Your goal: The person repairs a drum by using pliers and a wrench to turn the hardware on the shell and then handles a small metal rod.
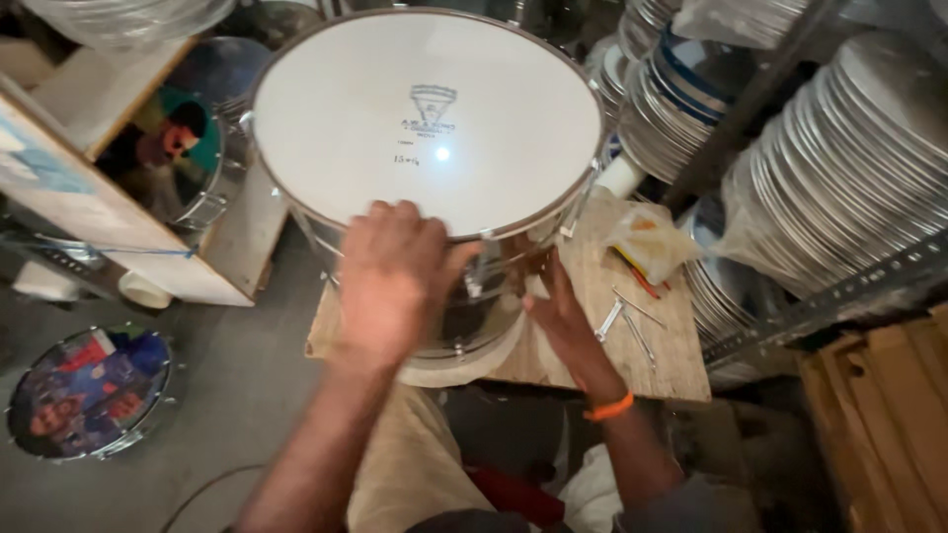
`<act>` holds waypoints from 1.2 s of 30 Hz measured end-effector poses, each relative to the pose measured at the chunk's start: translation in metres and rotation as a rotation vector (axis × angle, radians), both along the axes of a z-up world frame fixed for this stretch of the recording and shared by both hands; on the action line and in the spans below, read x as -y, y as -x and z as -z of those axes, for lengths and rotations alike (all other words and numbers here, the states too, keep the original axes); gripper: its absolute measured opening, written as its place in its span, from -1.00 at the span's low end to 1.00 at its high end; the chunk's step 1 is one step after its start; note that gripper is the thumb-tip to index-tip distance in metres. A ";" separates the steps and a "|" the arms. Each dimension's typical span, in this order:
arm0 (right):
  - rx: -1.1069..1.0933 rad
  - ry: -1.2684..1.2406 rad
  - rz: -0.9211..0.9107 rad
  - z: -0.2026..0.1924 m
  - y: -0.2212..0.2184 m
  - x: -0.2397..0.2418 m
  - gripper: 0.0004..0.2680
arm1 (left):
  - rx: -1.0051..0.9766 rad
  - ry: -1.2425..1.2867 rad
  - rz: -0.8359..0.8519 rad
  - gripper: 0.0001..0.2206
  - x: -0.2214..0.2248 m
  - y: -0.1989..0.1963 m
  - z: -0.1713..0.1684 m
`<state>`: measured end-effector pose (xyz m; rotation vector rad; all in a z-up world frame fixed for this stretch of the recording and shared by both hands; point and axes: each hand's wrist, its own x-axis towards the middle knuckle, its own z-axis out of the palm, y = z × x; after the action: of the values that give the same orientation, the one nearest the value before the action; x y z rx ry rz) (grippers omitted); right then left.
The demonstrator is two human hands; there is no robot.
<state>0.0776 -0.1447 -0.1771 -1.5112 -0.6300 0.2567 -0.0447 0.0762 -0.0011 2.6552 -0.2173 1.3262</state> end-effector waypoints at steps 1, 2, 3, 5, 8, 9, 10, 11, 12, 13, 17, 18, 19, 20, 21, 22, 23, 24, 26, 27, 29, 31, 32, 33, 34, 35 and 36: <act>-0.036 -0.072 -0.017 0.005 -0.008 0.006 -0.35 | 0.045 0.017 0.010 -0.75 0.018 -0.007 0.004; 0.002 -0.016 0.021 0.012 -0.016 0.012 -0.43 | 0.089 0.030 0.010 -0.80 0.036 -0.013 0.007; 0.040 0.040 0.059 0.019 -0.026 0.020 -0.49 | 0.053 0.040 0.054 -0.82 0.051 -0.021 0.007; 0.207 0.223 0.186 0.040 -0.038 0.032 -0.58 | 0.045 0.012 0.106 -0.84 0.073 -0.031 0.001; 0.365 0.525 0.288 0.090 -0.010 0.058 -0.61 | 0.005 -0.006 0.254 -0.75 0.080 -0.021 -0.007; 0.308 0.753 0.320 0.105 -0.005 0.065 -0.64 | -0.028 0.004 0.323 -0.73 0.079 -0.017 -0.009; 0.239 0.984 0.353 0.118 -0.003 0.071 -0.67 | -0.030 -0.022 0.334 -0.85 0.064 -0.015 -0.010; 0.343 0.943 0.364 0.125 0.001 0.080 -0.63 | -0.032 -0.049 0.345 -0.96 0.042 -0.010 -0.011; 0.433 0.891 0.392 0.129 0.010 0.090 -0.60 | -0.021 0.040 0.280 -0.81 0.018 0.004 -0.012; 0.524 0.838 0.419 0.130 0.016 0.096 -0.56 | -0.011 0.129 0.213 -0.65 -0.010 0.022 -0.015; 0.428 1.056 0.403 0.121 0.019 0.094 -0.69 | -0.190 0.268 0.292 -0.71 -0.058 0.037 -0.025; 0.416 1.152 0.404 0.121 0.013 0.087 -0.71 | -0.165 0.260 0.313 -0.74 -0.060 0.032 -0.023; 0.402 1.248 0.404 0.123 0.008 0.084 -0.73 | -0.153 0.258 0.324 -0.74 -0.061 0.028 -0.021; 0.375 1.256 0.379 0.128 0.001 0.086 -0.74 | -0.141 0.258 0.335 -0.74 -0.059 0.025 -0.017; 0.349 1.264 0.354 0.137 -0.008 0.090 -0.75 | -0.130 0.258 0.345 -0.74 -0.057 0.021 -0.013; 0.312 1.275 0.330 0.150 -0.012 0.097 -0.76 | -0.112 0.229 0.348 -0.76 -0.053 0.015 -0.009; 0.303 1.136 0.293 0.154 -0.016 0.104 -0.74 | -0.094 0.201 0.350 -0.77 -0.046 0.007 -0.005; 0.297 0.998 0.252 0.155 -0.020 0.112 -0.72 | -0.075 0.176 0.345 -0.79 -0.039 0.002 -0.002; -0.030 0.707 0.247 0.154 -0.012 0.118 -0.67 | -0.124 0.179 0.331 -0.78 -0.020 -0.009 0.000; -0.346 0.543 0.275 0.150 -0.004 0.122 -0.64 | -0.147 0.181 0.323 -0.77 -0.012 -0.012 -0.002; -0.571 0.290 0.348 0.132 0.018 0.130 -0.67 | -0.176 0.167 0.380 -0.76 -0.006 -0.013 -0.007; -0.390 0.143 0.415 0.098 0.047 0.118 -0.72 | -0.140 0.106 0.351 -0.70 -0.003 -0.014 -0.011; -0.288 0.067 0.448 0.072 0.066 0.110 -0.72 | -0.104 0.048 0.304 -0.64 -0.003 -0.014 -0.011; -0.185 -0.009 0.477 0.048 0.081 0.103 -0.71 | -0.067 -0.010 0.256 -0.59 -0.002 -0.014 -0.010; -0.086 -0.084 0.511 0.029 0.090 0.093 -0.71 | -0.100 -0.021 0.239 -0.58 -0.002 -0.016 -0.008; 0.060 -0.100 0.474 0.014 0.089 0.080 -0.81 | -0.133 -0.033 0.222 -0.58 -0.001 -0.019 -0.007; 0.208 -0.112 0.440 0.001 0.087 0.070 -0.91 | -0.165 -0.045 0.211 -0.58 0.001 -0.021 -0.005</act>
<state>-0.0095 -0.2147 -0.1785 -1.5363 -0.4492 -0.2713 -0.0234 0.0755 0.0037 2.6724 -0.4941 1.0452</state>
